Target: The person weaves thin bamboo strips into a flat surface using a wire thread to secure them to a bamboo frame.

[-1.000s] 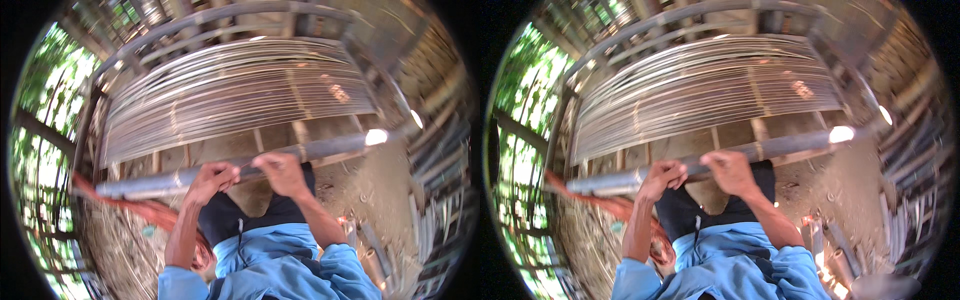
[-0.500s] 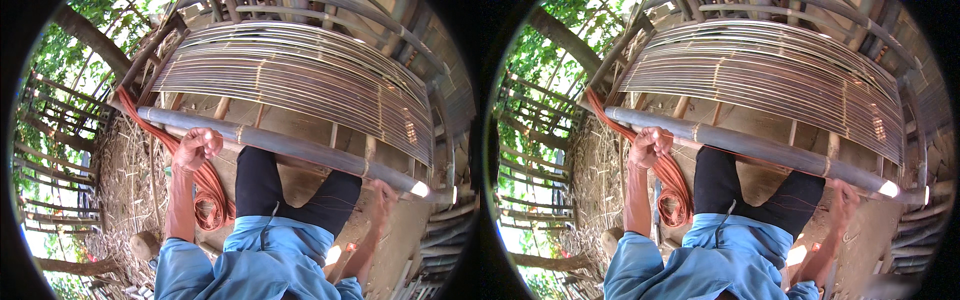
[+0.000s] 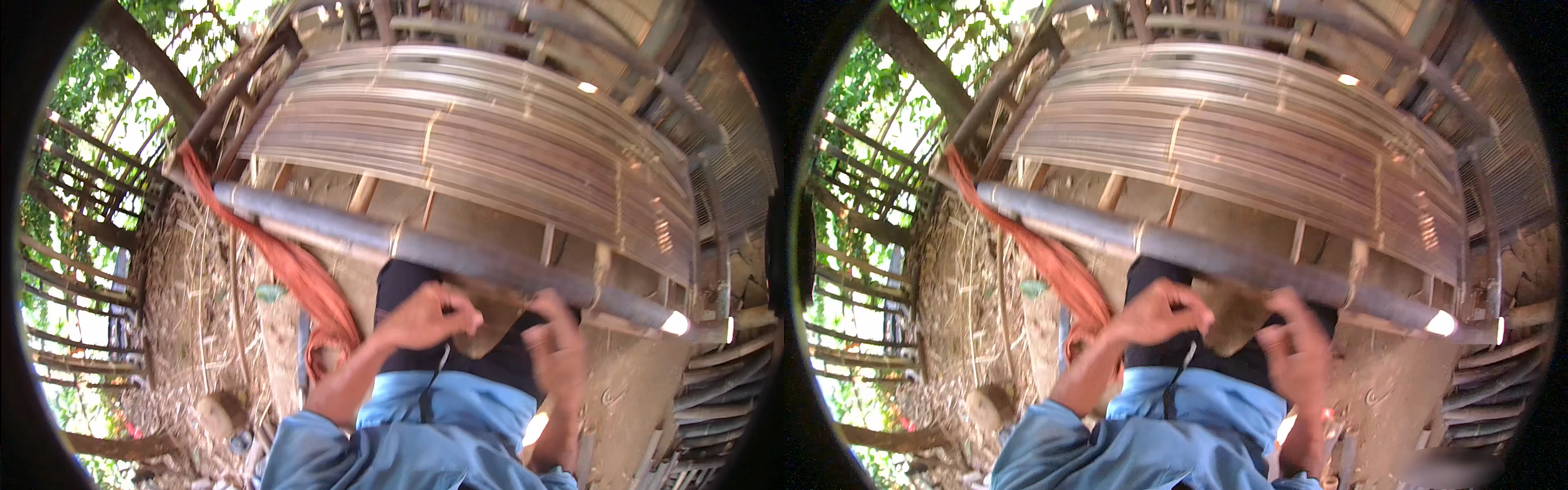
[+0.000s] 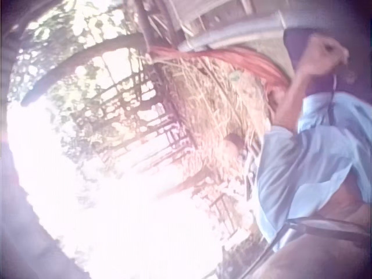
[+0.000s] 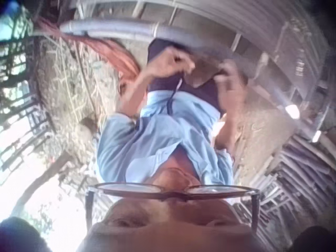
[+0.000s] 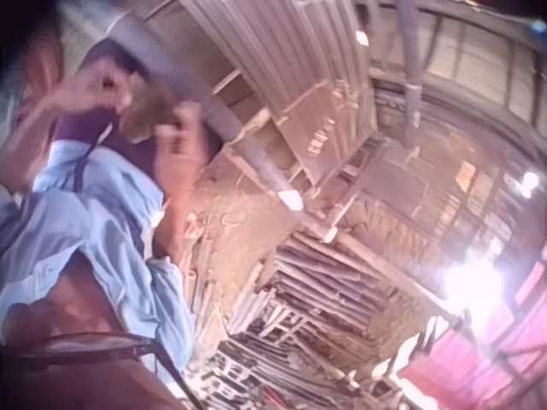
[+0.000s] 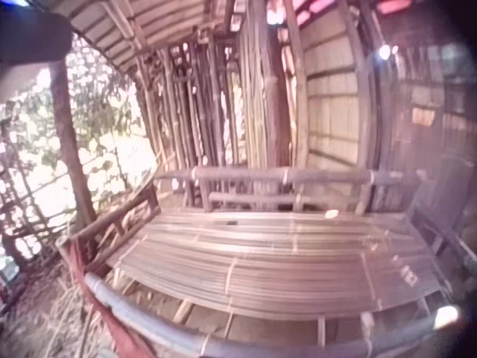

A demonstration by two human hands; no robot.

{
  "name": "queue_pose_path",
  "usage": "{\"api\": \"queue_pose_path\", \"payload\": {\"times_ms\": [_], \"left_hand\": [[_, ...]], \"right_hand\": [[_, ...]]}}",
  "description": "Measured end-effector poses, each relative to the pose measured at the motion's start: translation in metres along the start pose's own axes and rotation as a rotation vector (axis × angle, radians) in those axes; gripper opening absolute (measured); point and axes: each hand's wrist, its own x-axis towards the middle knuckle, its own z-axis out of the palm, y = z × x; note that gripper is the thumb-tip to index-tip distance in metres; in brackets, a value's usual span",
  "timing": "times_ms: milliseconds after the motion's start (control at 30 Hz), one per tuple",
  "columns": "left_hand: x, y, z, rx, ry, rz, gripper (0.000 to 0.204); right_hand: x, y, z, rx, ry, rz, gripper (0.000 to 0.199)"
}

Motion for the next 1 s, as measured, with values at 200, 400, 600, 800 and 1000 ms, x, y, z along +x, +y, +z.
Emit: {"api": "queue_pose_path", "payload": {"times_ms": [200,400,600,800,1000], "left_hand": [[0.010,0.011,0.004,-0.044,0.022,-0.067,0.028],[-0.013,-0.010,-0.041,-0.612,-0.010,-0.126,0.021],[-0.010,-0.009,-0.046,-1.009,0.110,0.067,0.023],[0.000,-0.005,-0.040,-1.191,0.310,0.250,0.029],[-0.006,0.009,-0.050,-1.176,0.370,0.317,0.017]], "right_hand": [[0.007,-0.001,0.046,0.050,-0.117,-0.139,0.018],[0.001,0.029,0.041,0.066,-0.040,-0.126,0.015],[-0.005,0.035,0.041,0.145,-0.083,-0.030,0.019],[-0.009,0.060,0.050,0.152,-0.071,-0.005,0.020],[-0.016,0.071,0.045,0.099,-0.047,0.015,0.024]]}}
